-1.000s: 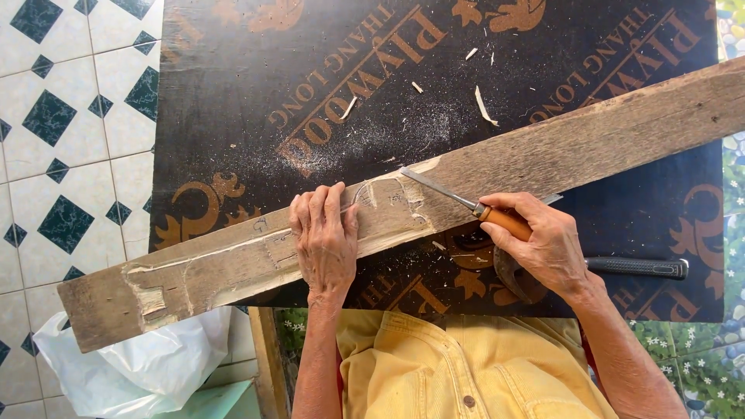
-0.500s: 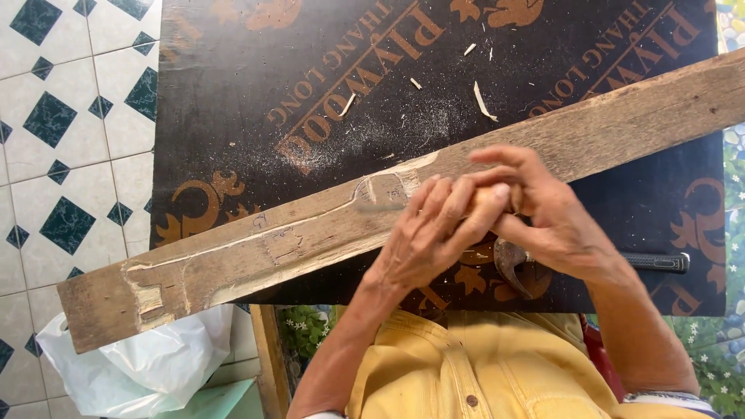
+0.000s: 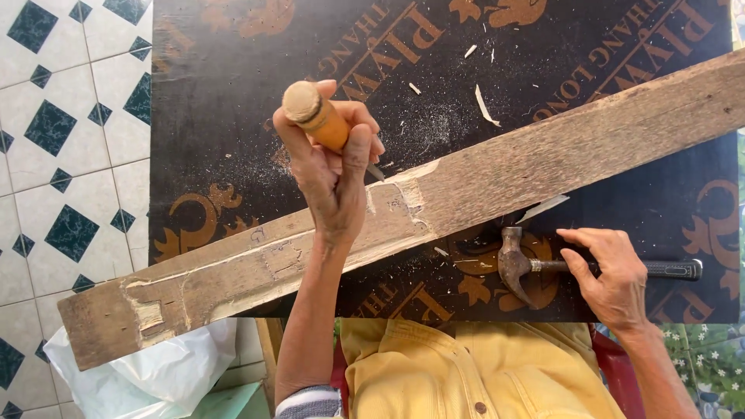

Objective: The person uses a chisel and hammer to carve a groove into a wooden plank. They repeatedly strike the chisel to remove wood shavings and occasionally clear debris by hand.

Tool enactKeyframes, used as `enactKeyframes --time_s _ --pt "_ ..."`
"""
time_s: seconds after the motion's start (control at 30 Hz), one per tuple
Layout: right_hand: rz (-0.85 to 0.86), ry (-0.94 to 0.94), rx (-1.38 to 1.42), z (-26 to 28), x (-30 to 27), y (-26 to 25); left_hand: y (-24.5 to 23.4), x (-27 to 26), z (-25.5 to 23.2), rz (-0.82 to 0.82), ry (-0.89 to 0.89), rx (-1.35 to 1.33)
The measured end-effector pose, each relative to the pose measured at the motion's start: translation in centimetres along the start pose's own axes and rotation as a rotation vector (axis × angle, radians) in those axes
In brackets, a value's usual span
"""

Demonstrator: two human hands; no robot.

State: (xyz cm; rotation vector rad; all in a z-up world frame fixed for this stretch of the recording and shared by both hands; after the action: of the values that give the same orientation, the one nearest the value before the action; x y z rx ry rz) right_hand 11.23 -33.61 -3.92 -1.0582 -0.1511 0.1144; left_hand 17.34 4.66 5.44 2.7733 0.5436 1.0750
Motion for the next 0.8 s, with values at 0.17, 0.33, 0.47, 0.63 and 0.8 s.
enactKeyframes --time_s 0.17,0.33,0.47,0.63,0.8 --pt "-0.173 -0.056 -0.079 0.4 0.0 1.0 0.6 0.1 0.9 -0.054 0.010 0.019" --pt "-0.177 -0.058 -0.088 0.2 0.0 1.1 0.3 0.4 1.7 -0.099 0.030 0.071" --pt "-0.174 -0.049 -0.088 0.2 0.0 1.1 0.5 0.8 1.6 -0.141 0.037 0.150" --pt "-0.181 -0.056 -0.099 0.0 0.0 1.3 0.4 0.6 2.0 -0.132 0.035 0.138" --pt "-0.182 -0.057 -0.088 0.2 0.0 1.1 0.2 0.0 2.4 -0.148 0.042 0.238"
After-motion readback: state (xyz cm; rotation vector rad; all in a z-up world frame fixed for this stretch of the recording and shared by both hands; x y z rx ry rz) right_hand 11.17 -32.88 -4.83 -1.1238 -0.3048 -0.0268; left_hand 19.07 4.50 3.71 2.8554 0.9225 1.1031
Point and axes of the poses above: each hand's wrist, its own x-axis towards the middle knuckle, its own y-axis out of the palm, z = x × y, the point moved 2 cm from there along x, towards the middle knuckle, and after that the axes turned 14 degrees about y, right-handed, at the moved point
